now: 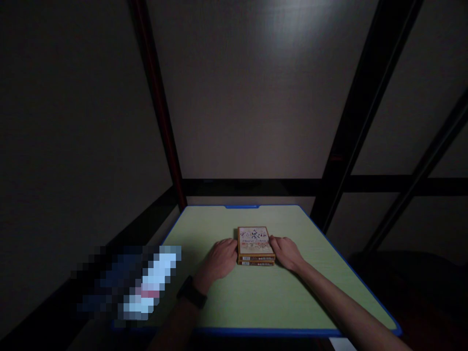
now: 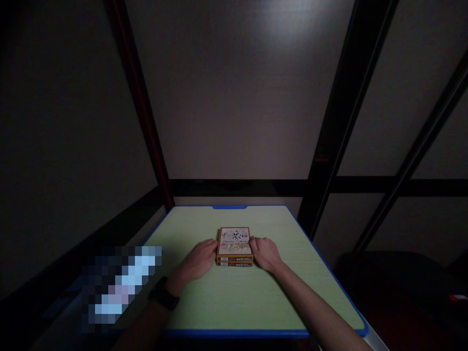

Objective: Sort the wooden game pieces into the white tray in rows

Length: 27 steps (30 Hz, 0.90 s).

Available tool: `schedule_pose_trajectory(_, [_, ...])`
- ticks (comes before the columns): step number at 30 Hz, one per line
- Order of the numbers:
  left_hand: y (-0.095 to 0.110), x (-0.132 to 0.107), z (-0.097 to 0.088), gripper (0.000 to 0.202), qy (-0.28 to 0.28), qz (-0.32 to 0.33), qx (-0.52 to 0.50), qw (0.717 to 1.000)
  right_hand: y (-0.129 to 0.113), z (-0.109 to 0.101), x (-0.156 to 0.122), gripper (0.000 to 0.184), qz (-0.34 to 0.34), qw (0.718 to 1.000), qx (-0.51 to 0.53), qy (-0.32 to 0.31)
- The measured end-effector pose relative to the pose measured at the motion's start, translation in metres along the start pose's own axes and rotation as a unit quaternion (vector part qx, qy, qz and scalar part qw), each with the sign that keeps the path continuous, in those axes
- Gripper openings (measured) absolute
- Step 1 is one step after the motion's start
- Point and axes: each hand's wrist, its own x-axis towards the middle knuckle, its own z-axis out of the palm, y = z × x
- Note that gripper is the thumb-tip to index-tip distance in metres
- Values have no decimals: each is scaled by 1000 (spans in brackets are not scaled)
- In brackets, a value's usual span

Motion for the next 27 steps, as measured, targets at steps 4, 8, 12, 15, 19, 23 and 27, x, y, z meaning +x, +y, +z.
schedule_pose_trajectory(4, [-1, 0, 0, 30, 7, -2, 1, 1000, 0, 1, 1, 52, -3, 1000, 12, 7])
schedule_pose_trajectory(8, [0, 1, -2, 31, 4, -35, 10, 999, 2, 0, 5, 59, -4, 999, 44, 16])
schedule_pose_trajectory(12, [1, 0, -7, 33, -1, -64, 12, 998, 5, 0, 6, 65, 13, 997, 65, 35])
schedule_pose_trajectory(15, [3, -2, -12, 31, 11, -87, 10, 996, 9, 1, 4, 65, 40, 993, 75, 76])
schedule_pose_trajectory(19, [3, -2, -17, 29, 58, -103, -5, 993, 13, -1, 2, 55, 59, 966, 151, 199])
schedule_pose_trajectory(23, [1, -2, -19, 30, 81, -100, -23, 991, 15, -1, 3, 25, 45, 941, 247, 226])
schedule_pose_trajectory(27, [3, -3, -21, 27, 57, -116, -19, 991, 18, 3, 6, 22, 21, 937, 280, 210])
